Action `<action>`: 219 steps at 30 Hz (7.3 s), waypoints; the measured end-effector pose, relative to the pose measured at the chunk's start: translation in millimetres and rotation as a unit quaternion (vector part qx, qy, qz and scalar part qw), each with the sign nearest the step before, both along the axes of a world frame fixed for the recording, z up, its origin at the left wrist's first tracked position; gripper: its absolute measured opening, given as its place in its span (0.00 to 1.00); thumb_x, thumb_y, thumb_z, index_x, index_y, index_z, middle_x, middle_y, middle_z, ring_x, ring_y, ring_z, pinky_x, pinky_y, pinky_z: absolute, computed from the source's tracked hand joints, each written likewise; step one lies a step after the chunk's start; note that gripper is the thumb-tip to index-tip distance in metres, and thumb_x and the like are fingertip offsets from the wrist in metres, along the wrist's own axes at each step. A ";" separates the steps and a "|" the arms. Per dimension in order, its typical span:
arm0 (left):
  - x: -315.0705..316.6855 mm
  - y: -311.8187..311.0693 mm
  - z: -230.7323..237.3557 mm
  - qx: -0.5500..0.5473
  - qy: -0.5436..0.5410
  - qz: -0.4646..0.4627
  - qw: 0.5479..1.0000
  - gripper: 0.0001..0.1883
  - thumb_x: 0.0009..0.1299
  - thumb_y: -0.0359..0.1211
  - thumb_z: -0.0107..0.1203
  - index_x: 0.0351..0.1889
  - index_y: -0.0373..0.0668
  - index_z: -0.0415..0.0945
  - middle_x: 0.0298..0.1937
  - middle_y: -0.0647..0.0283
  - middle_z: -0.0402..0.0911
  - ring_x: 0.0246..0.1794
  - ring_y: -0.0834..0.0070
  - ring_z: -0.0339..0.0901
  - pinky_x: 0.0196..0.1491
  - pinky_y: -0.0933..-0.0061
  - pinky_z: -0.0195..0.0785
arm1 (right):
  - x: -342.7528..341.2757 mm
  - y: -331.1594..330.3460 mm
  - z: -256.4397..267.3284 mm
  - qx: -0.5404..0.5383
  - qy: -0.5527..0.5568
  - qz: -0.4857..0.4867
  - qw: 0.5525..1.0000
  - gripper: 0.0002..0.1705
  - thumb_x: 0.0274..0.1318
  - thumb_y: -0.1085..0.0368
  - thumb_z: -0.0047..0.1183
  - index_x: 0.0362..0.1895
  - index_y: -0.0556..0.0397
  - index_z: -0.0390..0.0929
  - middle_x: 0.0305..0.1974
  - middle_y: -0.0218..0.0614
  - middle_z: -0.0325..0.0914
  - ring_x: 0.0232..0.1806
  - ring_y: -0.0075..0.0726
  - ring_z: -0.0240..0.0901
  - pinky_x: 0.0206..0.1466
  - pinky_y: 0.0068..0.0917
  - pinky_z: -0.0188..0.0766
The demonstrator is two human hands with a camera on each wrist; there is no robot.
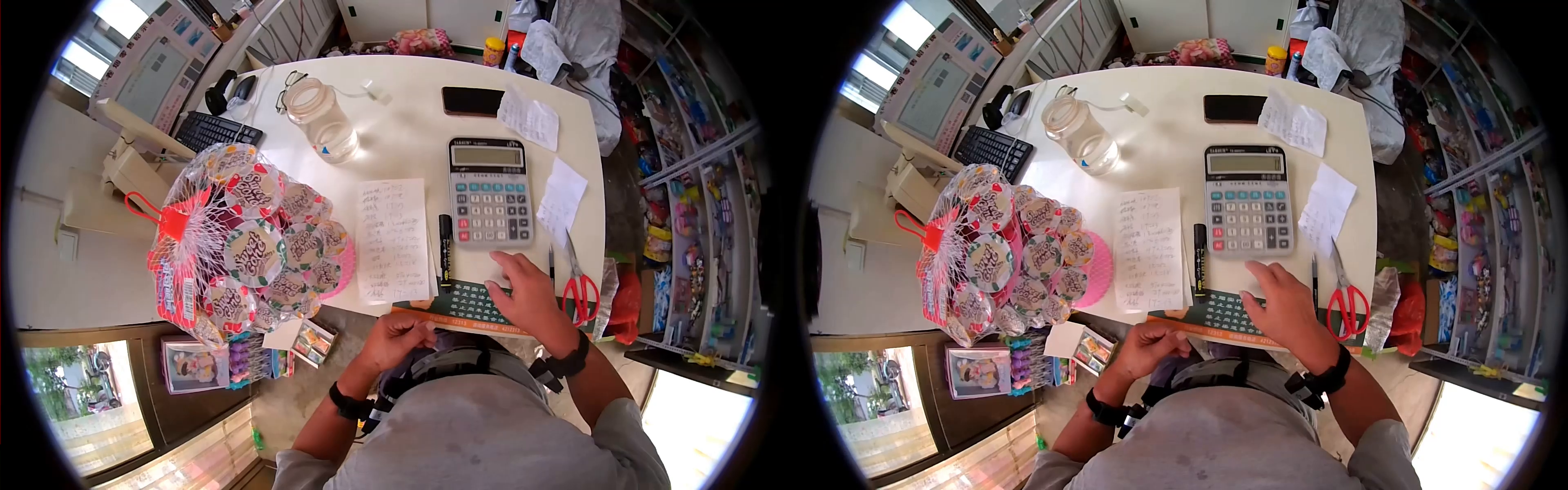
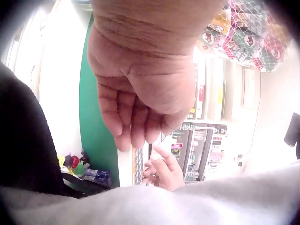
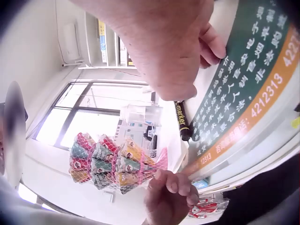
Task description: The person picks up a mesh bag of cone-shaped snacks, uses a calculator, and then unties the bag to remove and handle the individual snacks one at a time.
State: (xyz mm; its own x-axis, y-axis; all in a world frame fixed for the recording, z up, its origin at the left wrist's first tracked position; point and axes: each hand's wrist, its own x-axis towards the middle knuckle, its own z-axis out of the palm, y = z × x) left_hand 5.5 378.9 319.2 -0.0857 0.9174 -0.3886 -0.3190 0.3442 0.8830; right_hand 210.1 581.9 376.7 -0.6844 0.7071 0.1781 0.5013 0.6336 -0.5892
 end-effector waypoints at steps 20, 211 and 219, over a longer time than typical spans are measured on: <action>-4.3 4.5 5.0 -0.017 -0.045 0.000 0.999 0.10 0.82 0.30 0.55 0.52 0.34 0.83 0.42 0.58 0.89 0.39 0.73 0.87 0.46 0.70 0.83 | 55.1 -11.8 -0.2 -0.503 -0.031 -0.048 0.863 0.15 0.68 0.62 0.63 0.30 0.59 0.78 0.19 0.31 0.77 0.16 0.20 0.72 0.20 0.25 0.67; -11.6 11.7 14.4 -0.053 0.009 -0.064 0.997 0.13 0.82 0.35 0.55 0.50 0.35 0.84 0.35 0.59 0.89 0.31 0.79 0.84 0.39 0.78 0.77 | 42.0 -33.8 3.9 -0.166 -0.206 0.098 0.959 0.19 0.58 0.47 0.66 0.28 0.49 0.81 0.24 0.41 0.83 0.28 0.55 0.82 0.34 0.50 0.75; -13.2 12.9 18.0 -0.057 0.012 -0.076 0.995 0.14 0.83 0.37 0.55 0.49 0.34 0.84 0.37 0.56 0.90 0.25 0.82 0.81 0.35 0.80 0.75 | 41.2 -32.8 5.7 -0.166 -0.202 0.099 0.960 0.19 0.57 0.48 0.67 0.27 0.49 0.81 0.23 0.41 0.83 0.28 0.55 0.82 0.34 0.50 0.75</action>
State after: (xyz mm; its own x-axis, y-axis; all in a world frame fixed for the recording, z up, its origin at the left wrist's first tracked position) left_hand -7.7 391.8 337.2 0.0401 0.8702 -0.4911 -0.2350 0.4859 0.8418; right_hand 251.3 549.1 382.3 -0.7775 0.5271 -0.3430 0.6202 0.5520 -0.5574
